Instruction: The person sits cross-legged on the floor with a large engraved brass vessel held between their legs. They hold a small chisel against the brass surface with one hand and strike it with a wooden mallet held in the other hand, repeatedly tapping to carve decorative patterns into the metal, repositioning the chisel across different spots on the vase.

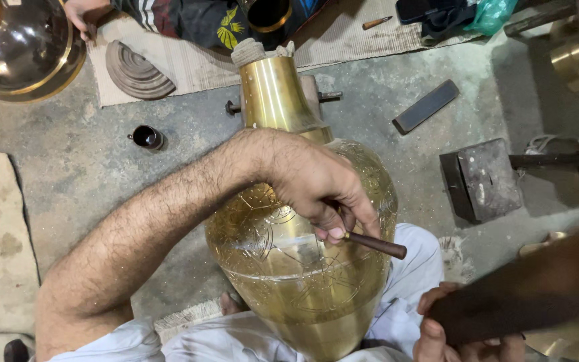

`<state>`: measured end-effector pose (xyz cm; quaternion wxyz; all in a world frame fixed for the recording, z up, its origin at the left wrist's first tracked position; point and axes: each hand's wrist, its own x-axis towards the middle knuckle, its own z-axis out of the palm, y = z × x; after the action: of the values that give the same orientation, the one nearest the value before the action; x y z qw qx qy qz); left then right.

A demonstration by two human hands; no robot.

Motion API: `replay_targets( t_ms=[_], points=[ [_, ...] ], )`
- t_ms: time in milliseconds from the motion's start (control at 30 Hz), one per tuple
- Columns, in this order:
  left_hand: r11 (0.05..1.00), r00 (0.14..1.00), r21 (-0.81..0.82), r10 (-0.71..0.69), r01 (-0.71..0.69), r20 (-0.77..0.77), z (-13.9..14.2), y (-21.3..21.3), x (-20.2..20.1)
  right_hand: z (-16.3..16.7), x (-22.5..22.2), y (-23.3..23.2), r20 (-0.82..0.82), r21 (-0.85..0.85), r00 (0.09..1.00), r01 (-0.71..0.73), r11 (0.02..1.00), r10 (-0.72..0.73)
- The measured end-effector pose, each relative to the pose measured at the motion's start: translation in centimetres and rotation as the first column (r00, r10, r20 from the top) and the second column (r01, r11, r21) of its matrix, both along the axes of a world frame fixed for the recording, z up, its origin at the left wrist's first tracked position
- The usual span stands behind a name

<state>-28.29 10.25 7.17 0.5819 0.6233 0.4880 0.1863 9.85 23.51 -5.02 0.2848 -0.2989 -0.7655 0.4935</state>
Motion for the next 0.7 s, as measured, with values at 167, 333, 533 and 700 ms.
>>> replay_targets(
  t_ms=[167, 333, 533, 700],
  points=[
    [0.999, 0.999, 0.037, 0.007, -0.006, -0.035, 0.3, -0.2, 0.3, -1.3, -0.6, 0.0, -0.244, 0.063, 0.963, -0.099, 0.993, 0.112],
    [0.998, 0.998, 0.021, 0.053, -0.052, -0.019, 0.3, -0.6, 0.3, 0.4, -1.0, 1.0, -0.131, 0.146, 0.976, -0.156, 0.977, 0.176],
    [0.992, 0.994, 0.065, 0.108, -0.107, -0.016, -0.3, -1.1, 0.1, 3.6, -3.0, 0.3, -0.062, 0.083, 0.989, -0.125, 0.989, 0.131],
    [0.99, 0.991, 0.052, 0.129, -0.13, 0.023, -0.8, -1.1, 0.1, 4.1, -2.8, 0.8, 0.055, 0.135, 0.982, -0.188, 0.973, 0.182]
  ],
)
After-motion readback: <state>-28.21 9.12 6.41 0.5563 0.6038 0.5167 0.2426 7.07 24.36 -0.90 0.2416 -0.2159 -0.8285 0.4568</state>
